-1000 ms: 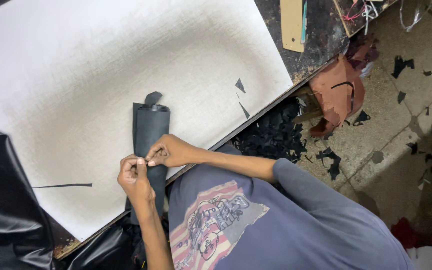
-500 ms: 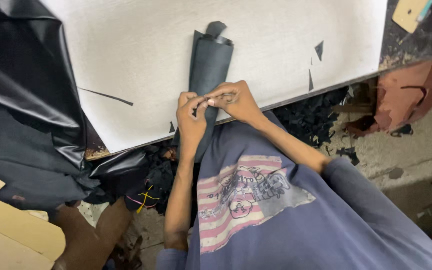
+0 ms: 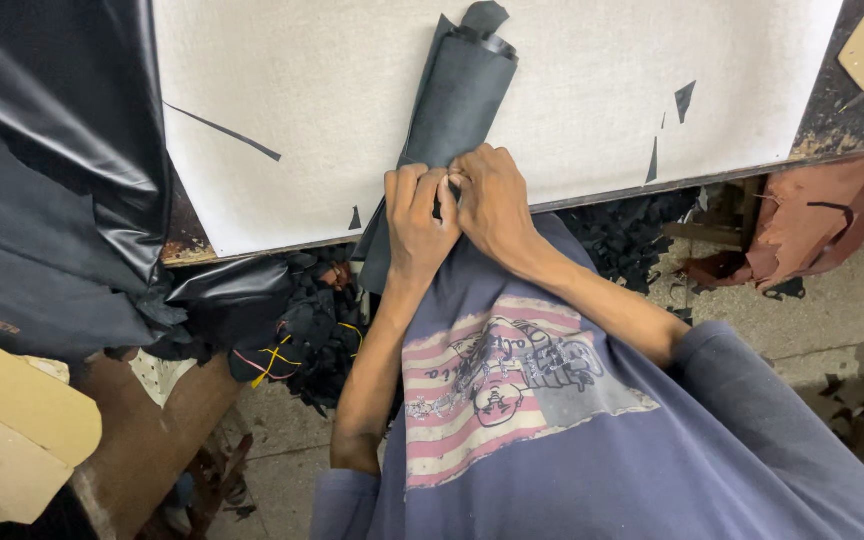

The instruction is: The person gathers and stacks dark gray material pieces on a white work surface, then rolls a long strip of the material and marks it with a pencil. They then handle several cardboard templates, moving them around on the table.

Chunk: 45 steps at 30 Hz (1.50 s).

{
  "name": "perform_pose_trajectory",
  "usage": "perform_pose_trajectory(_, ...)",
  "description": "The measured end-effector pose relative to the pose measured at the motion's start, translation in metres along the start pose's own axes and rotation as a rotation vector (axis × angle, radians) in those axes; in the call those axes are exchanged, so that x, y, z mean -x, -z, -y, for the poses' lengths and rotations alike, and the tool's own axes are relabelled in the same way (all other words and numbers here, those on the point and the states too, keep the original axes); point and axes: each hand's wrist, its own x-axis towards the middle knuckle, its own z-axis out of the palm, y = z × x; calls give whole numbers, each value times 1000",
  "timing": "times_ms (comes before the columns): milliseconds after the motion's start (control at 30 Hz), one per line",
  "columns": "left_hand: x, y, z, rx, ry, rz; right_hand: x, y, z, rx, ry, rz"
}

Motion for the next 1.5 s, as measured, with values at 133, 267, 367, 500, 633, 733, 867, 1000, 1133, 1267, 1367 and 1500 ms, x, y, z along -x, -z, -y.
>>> perform_pose_trajectory(133, 0, 2, -2, 33, 84, 15, -10, -2, -28, -484, -206, 304)
perform_pose_trajectory(267, 3, 4, -10, 169, 219, -3, -14, -5, -50, -957, -521, 448)
perform_pose_trajectory(367, 7, -1, -16, 227, 324, -51, -13, -1, -56, -919, -489, 442)
perform_pose_trajectory(500, 6, -6, -19, 170, 361, -145, -20, -1, -49, -963, -423, 486)
perform_pose_trajectory(633, 5, -19, -21, 108, 393, -169, -20, 4, -52, -964, -405, 500)
perform_pose_trajectory(733, 6, -22, -15, 11, 320, -191, -17, 0, -54, -894, -313, 422)
perform_pose_trajectory(867, 5, -28, -2, -62, 566, -300, -11, 0, -54, -458, -250, 360)
perform_pose_trajectory(1000, 7, -32, 4, -149, 550, -282, -17, 17, -50, -491, -99, 319)
perform_pose_trajectory(1133, 3, -19, 2, -119, 496, -195, -14, 81, -48, -583, -55, 415)
perform_pose_trajectory(1267, -2, -14, -15, -205, 356, -17, 23, 188, -41, -1053, 375, 827)
perform_pose_trajectory(1367, -10, -19, -29, -364, 373, 161, 49, 232, -30, -1305, 784, 1248)
perform_pose_trajectory(1500, -21, -30, -41, -427, 574, 259, 63, 237, -67, -1229, 666, 1198)
